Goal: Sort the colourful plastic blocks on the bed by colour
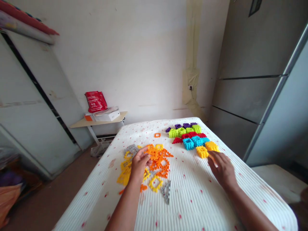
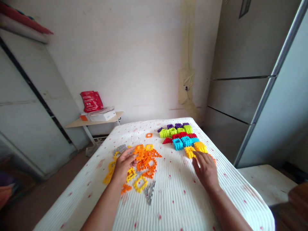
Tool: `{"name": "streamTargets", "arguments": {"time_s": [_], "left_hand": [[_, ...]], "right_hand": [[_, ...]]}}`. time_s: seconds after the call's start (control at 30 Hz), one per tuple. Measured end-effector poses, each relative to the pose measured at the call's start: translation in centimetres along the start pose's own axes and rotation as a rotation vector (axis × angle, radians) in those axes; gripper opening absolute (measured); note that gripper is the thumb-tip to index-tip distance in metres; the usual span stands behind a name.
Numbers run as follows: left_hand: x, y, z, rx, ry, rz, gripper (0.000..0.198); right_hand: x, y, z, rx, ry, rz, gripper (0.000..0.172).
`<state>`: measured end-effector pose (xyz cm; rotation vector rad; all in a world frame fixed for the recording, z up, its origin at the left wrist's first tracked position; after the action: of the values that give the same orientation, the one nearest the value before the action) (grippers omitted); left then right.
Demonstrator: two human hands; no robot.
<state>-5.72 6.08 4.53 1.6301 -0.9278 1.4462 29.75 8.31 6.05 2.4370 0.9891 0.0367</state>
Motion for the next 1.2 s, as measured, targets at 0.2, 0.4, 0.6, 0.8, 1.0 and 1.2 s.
{"name": "streamTargets", "arguments": {"time_s": [0.2,0.4,0.6,0.8,1.0,1.2], "left_hand": [[-2.0,-6.6,3.4,-0.169,0.080,0.208,0.056],[-3.0,-8.7,5.2,-0.195,0.029,0.087,0.041],[-2.8,-8.5,5.3,-0.184,-0.107,-0.037,0.025],[-3.3,-9.1,5.1,-0.252,-0.076,0.005,0.031],[-2.5,-9.4,5.6,-0.319,-0.081,0.006,0.030],[-2.4,-8.9,5.5,-0.269,-0.081,-0.075,0.033]], "right_hand": [[-6.4,-2.6,-0.3,-0.164,-0.006,-0.357,0.024],[-8.8,-5.6,0.9,-0.354,-0.137,-0.525,0.033],[-9.7,-6.0,1.0,-0.481,-0.193,-0.566,0.037],[-9.7,-6.2,1.0,-0.459,-0.241,-0.583,0.052],[-9.8,-6.0,0.9,-0.372,-0.271,-0.563,0.048],[-5.7,-3.5,0.0,-0.155,-0.280,-0.363,0.041]]}}
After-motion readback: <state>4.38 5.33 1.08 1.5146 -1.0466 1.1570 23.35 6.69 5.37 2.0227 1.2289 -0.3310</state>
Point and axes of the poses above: each hand's wrist, its own z-axis away from the middle knuckle, its own y-axis out of the back of the hand, x = y × z, the point moved 7 cm from there along -z, towards the middle knuckle, and after that the axes turned 7 degrees about -z, right-handed, at the moved point
